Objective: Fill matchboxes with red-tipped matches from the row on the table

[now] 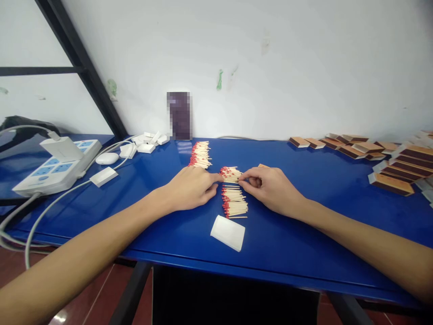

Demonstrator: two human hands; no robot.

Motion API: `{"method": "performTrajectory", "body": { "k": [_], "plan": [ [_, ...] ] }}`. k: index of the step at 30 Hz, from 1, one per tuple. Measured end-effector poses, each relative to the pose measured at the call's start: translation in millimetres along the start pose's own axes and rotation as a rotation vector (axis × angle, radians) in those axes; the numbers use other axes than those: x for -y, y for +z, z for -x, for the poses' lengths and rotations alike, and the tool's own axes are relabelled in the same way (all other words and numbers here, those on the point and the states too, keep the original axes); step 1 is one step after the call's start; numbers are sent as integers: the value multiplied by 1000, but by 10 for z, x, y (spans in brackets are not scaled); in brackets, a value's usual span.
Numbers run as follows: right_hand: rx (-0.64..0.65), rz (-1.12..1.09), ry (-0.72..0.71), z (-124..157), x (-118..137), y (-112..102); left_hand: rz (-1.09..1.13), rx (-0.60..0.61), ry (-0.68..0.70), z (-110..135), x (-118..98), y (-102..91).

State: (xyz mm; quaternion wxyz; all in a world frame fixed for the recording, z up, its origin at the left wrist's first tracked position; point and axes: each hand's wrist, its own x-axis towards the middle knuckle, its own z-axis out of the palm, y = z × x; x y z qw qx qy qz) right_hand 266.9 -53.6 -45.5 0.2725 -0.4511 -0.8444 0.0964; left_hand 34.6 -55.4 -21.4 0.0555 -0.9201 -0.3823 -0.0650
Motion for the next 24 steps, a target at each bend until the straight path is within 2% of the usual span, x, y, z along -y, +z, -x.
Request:
{"method": "performTrajectory", "body": {
  "k": [8,24],
  "plan": [
    [14,13,1,-25,-5,6,10,1,39,0,-5,-2],
    [26,19,-62,-16,-34,30,19,1,23,4,-6,0]
  ]
}}
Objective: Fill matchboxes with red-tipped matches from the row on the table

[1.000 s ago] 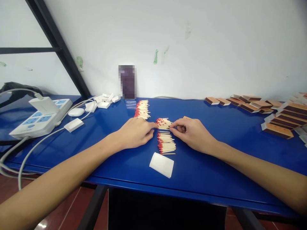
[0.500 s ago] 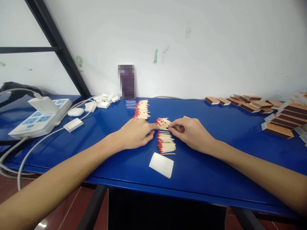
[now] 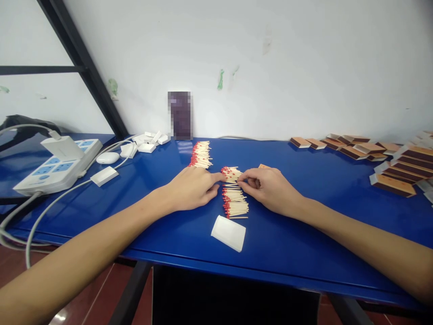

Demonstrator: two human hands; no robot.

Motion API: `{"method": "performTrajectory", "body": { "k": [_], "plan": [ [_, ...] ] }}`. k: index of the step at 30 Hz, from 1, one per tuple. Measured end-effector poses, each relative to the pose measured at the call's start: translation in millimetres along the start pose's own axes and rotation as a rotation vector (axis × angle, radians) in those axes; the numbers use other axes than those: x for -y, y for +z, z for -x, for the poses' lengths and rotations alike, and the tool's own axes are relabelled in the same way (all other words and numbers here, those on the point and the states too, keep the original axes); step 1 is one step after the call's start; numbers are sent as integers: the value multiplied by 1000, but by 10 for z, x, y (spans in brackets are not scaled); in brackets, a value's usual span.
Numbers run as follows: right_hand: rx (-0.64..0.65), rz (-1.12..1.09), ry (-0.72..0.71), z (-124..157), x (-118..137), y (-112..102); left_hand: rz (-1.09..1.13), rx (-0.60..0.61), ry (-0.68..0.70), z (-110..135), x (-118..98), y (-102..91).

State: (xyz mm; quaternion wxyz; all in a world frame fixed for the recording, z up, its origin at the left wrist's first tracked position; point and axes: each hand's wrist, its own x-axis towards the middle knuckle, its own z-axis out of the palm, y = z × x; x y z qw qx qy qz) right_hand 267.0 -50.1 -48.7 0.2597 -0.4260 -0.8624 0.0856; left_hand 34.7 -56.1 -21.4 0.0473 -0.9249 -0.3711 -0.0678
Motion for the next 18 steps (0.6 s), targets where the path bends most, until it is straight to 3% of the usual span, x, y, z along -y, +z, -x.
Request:
{"method": "performTrajectory", "body": {
  "k": [18],
  "plan": [
    [25,-50,-23,14,3,-6,-23,30,-4,-9,-11,0]
  ]
}}
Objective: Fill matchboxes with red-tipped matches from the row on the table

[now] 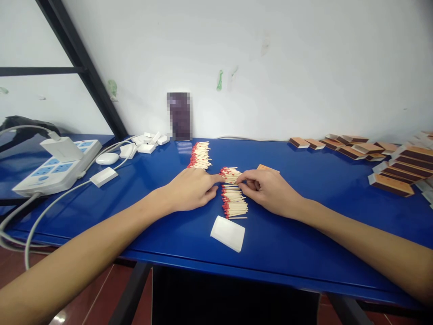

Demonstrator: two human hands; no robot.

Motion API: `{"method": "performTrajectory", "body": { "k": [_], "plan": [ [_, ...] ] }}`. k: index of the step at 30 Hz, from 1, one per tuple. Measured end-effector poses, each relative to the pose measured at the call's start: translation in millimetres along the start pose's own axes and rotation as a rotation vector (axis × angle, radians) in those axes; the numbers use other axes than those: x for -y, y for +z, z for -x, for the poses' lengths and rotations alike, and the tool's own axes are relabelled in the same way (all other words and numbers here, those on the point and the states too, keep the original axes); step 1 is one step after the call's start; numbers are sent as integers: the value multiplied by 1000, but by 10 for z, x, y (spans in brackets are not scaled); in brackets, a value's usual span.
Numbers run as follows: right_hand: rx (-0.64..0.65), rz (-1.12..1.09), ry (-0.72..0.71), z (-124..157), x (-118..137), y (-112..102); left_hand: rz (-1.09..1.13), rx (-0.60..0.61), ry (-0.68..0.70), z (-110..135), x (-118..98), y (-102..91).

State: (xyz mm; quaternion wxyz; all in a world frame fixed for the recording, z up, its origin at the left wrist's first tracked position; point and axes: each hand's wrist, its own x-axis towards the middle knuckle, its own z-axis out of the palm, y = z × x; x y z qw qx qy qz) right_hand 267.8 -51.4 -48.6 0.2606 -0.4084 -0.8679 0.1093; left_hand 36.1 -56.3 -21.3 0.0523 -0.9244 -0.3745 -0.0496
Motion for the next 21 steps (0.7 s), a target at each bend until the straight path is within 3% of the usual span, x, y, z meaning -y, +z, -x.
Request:
{"method": "performTrajectory", "body": {
  "k": [9,21],
  "plan": [
    [-61,39,46,4,18,-17,29,19,17,9,2,-29],
    [28,52,63,-10,18,-11,46,10,43,2,-18,-33]
  ]
}}
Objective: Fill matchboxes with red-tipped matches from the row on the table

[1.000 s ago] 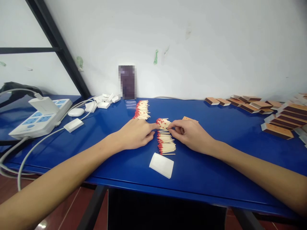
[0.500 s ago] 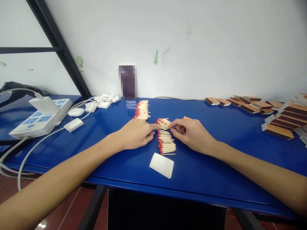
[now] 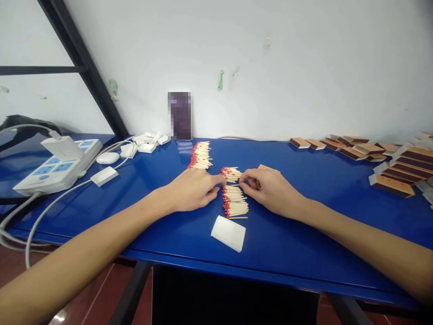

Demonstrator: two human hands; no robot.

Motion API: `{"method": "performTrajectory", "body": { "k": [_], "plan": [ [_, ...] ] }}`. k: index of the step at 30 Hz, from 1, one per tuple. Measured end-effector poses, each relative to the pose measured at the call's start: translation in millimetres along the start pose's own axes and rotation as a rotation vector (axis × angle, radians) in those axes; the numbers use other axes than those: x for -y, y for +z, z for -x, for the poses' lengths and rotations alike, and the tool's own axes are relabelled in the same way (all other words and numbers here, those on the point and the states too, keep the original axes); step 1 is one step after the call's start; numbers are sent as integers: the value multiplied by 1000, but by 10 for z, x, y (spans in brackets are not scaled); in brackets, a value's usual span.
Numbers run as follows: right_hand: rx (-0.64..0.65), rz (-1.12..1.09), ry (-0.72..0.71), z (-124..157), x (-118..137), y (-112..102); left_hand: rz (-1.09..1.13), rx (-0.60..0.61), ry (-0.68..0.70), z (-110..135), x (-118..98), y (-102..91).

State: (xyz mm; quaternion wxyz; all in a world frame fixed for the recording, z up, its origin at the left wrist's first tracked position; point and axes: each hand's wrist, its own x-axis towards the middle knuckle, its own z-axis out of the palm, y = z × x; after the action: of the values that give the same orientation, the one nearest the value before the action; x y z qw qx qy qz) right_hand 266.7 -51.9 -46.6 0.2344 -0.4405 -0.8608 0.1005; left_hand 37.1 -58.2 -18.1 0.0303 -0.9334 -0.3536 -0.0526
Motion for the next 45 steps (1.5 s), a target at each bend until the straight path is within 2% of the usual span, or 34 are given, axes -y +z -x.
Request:
{"method": "performTrajectory", "body": {
  "k": [7,17,29,39,45],
  "plan": [
    [54,-10,23,-1,26,-3,-49,-13,-47,13,32,30],
    [47,2,37,-5,23,6,-67,20,-55,3,13,16],
    [32,-46,46,-11,74,14,135,-2,-42,-5,-30,-6],
    [50,-145,14,5,102,18,215,15,-76,-20,-34,5],
    [-22,-161,24,9,109,1,214,-3,-61,-16,-54,-14]
  ]
}}
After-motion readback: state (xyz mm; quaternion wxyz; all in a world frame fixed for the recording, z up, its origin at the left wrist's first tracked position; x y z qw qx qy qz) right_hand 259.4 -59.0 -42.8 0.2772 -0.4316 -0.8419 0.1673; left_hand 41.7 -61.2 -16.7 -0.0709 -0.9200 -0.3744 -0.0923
